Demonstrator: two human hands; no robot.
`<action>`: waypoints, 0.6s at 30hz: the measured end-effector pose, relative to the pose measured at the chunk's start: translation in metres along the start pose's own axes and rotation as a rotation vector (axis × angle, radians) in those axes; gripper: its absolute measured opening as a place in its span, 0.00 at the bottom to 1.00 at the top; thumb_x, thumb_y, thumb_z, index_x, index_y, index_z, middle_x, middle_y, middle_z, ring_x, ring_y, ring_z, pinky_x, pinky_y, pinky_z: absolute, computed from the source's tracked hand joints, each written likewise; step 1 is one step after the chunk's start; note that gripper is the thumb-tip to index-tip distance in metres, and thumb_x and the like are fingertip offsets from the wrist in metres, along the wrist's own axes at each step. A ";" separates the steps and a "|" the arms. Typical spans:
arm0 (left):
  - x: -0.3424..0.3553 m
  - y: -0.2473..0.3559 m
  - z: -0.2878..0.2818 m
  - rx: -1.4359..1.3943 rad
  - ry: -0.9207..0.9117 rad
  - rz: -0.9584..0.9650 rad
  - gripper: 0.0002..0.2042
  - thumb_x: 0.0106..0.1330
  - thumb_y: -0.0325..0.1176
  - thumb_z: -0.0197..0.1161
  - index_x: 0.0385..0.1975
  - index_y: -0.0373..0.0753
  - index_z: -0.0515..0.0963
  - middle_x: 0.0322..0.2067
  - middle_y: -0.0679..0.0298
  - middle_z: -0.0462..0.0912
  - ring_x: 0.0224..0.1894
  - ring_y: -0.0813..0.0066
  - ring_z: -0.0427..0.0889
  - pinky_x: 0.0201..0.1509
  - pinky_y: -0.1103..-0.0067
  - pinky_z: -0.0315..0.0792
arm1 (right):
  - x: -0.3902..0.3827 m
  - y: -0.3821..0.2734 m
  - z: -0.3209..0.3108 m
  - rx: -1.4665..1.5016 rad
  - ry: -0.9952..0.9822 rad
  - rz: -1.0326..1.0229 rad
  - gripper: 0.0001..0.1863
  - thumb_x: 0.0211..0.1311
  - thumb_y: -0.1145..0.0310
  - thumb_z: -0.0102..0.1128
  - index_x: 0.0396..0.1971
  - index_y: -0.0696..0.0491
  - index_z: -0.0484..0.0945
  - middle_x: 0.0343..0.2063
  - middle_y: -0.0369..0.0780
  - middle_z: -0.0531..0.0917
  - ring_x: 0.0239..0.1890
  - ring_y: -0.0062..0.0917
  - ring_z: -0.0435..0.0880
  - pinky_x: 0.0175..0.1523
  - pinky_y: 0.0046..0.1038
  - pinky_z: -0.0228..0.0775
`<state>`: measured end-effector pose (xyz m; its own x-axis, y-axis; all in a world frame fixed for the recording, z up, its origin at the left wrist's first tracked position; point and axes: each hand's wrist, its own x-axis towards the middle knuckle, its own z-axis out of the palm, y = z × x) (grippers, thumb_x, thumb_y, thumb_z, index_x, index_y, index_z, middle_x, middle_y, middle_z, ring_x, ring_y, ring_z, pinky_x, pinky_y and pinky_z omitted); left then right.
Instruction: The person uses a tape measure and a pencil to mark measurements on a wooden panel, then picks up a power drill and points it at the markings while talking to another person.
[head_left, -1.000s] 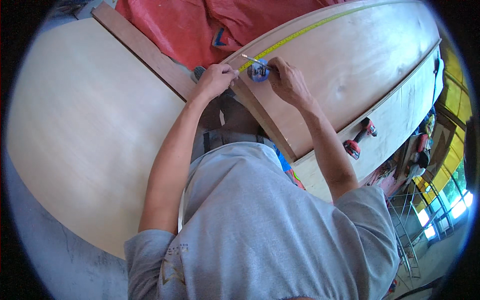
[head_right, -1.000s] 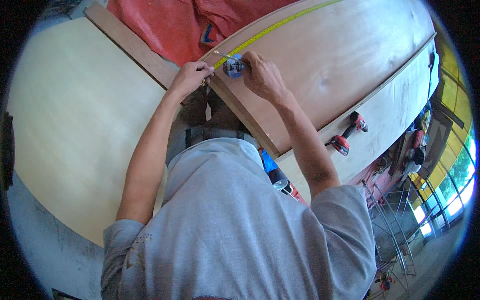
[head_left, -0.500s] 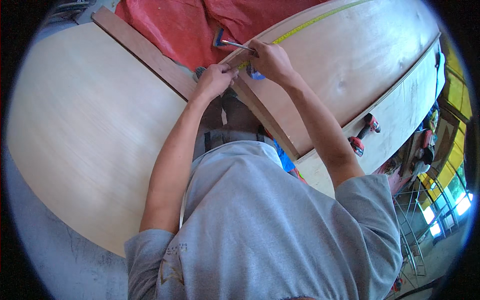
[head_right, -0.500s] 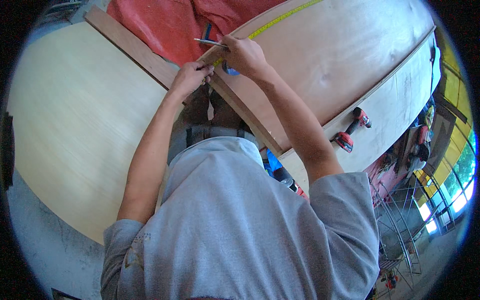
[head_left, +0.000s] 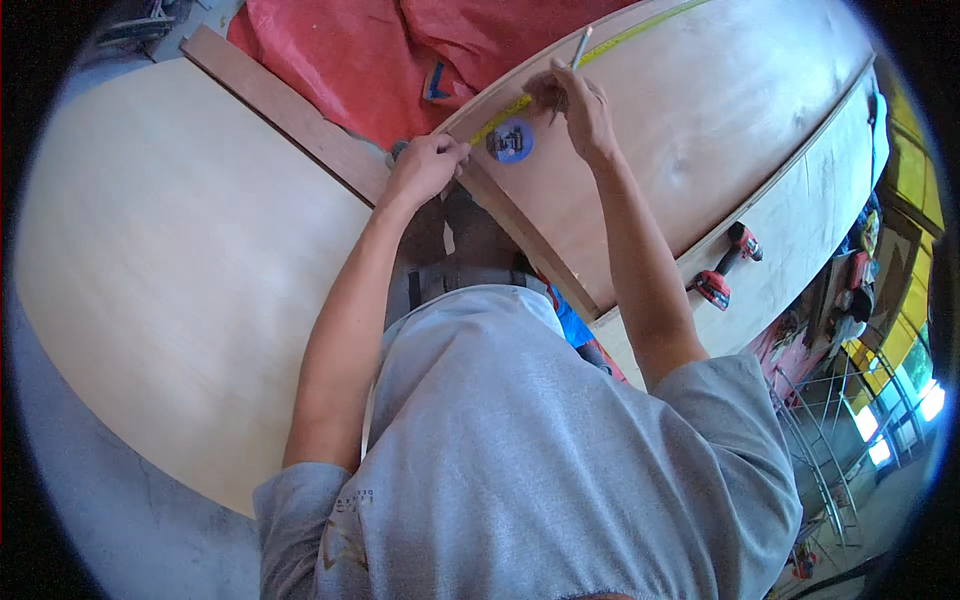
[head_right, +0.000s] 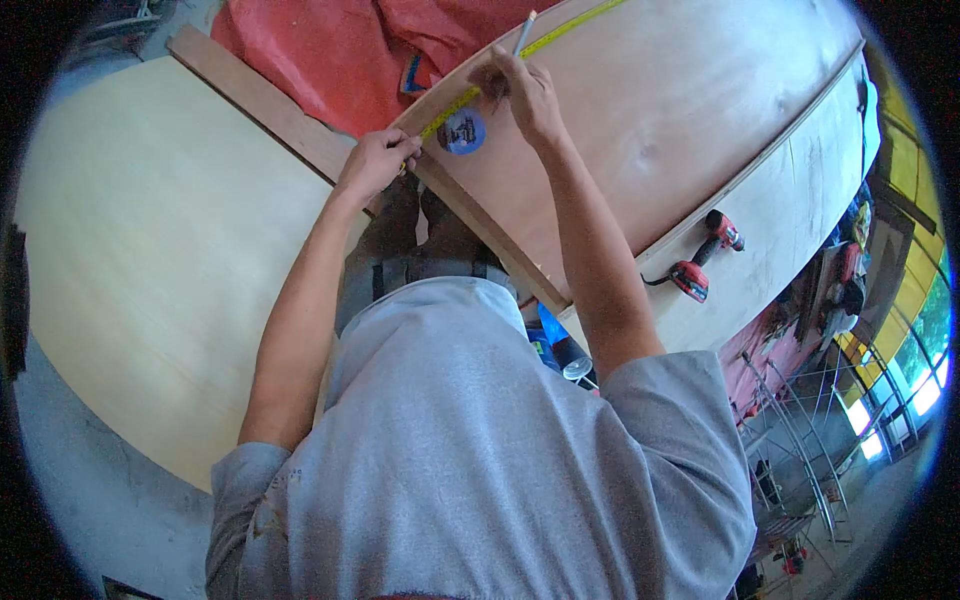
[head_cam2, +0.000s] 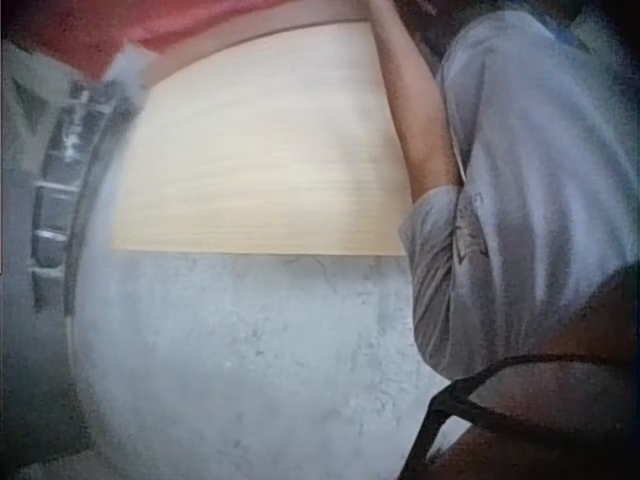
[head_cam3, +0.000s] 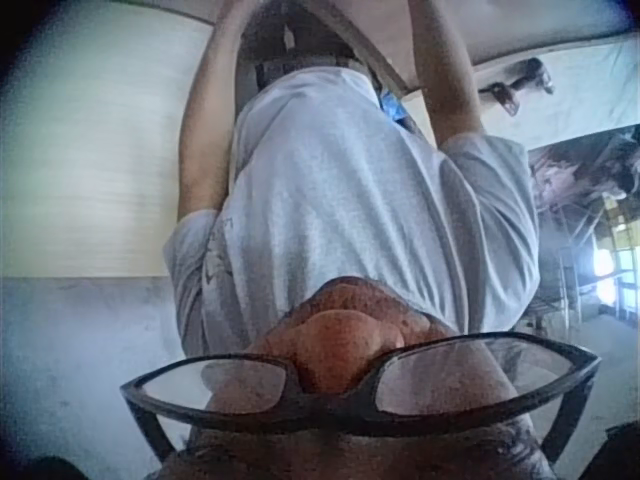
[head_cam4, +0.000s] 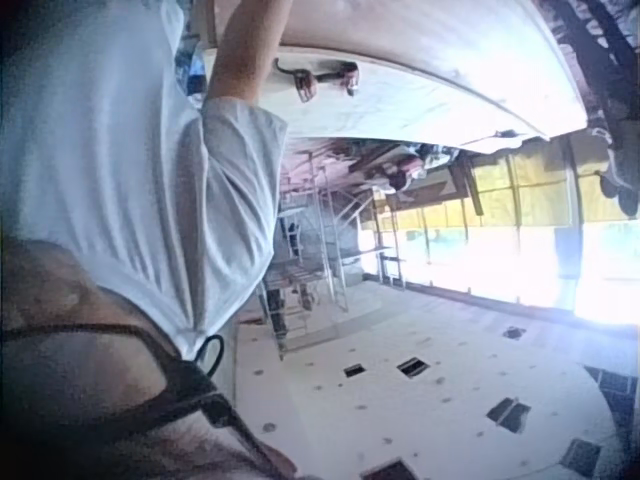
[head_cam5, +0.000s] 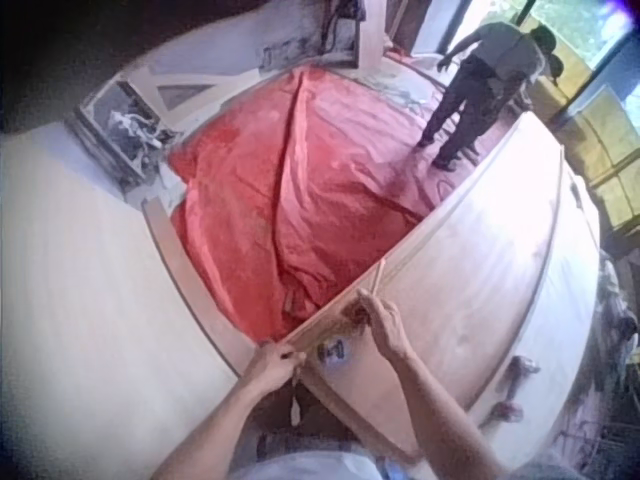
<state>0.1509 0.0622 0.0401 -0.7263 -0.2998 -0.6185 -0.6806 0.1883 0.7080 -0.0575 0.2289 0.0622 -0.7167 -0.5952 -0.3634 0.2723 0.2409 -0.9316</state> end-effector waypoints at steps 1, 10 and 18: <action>0.000 0.009 0.002 0.001 -0.013 0.027 0.19 0.74 0.46 0.62 0.40 0.33 0.87 0.26 0.57 0.87 0.30 0.67 0.86 0.36 0.68 0.76 | -0.009 -0.006 -0.014 0.029 0.083 0.019 0.30 0.77 0.46 0.55 0.32 0.60 0.87 0.24 0.38 0.84 0.27 0.20 0.81 0.35 0.30 0.73; -0.010 -0.004 0.010 -0.075 -0.063 -0.023 0.16 0.77 0.38 0.61 0.35 0.31 0.86 0.27 0.61 0.86 0.29 0.77 0.82 0.34 0.75 0.74 | -0.034 0.024 -0.024 0.103 0.188 0.133 0.31 0.77 0.45 0.56 0.24 0.56 0.87 0.19 0.37 0.82 0.21 0.19 0.77 0.28 0.27 0.67; -0.005 0.011 0.020 -0.162 -0.064 -0.035 0.16 0.78 0.38 0.61 0.32 0.31 0.83 0.25 0.65 0.83 0.27 0.79 0.81 0.33 0.78 0.74 | -0.042 0.014 -0.036 0.154 0.167 0.153 0.30 0.77 0.47 0.57 0.22 0.58 0.85 0.18 0.36 0.80 0.20 0.20 0.76 0.27 0.28 0.67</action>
<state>0.1454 0.0842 0.0446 -0.7107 -0.2423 -0.6604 -0.6850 0.0245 0.7282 -0.0471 0.2849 0.0652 -0.7520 -0.4232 -0.5054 0.4712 0.1912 -0.8611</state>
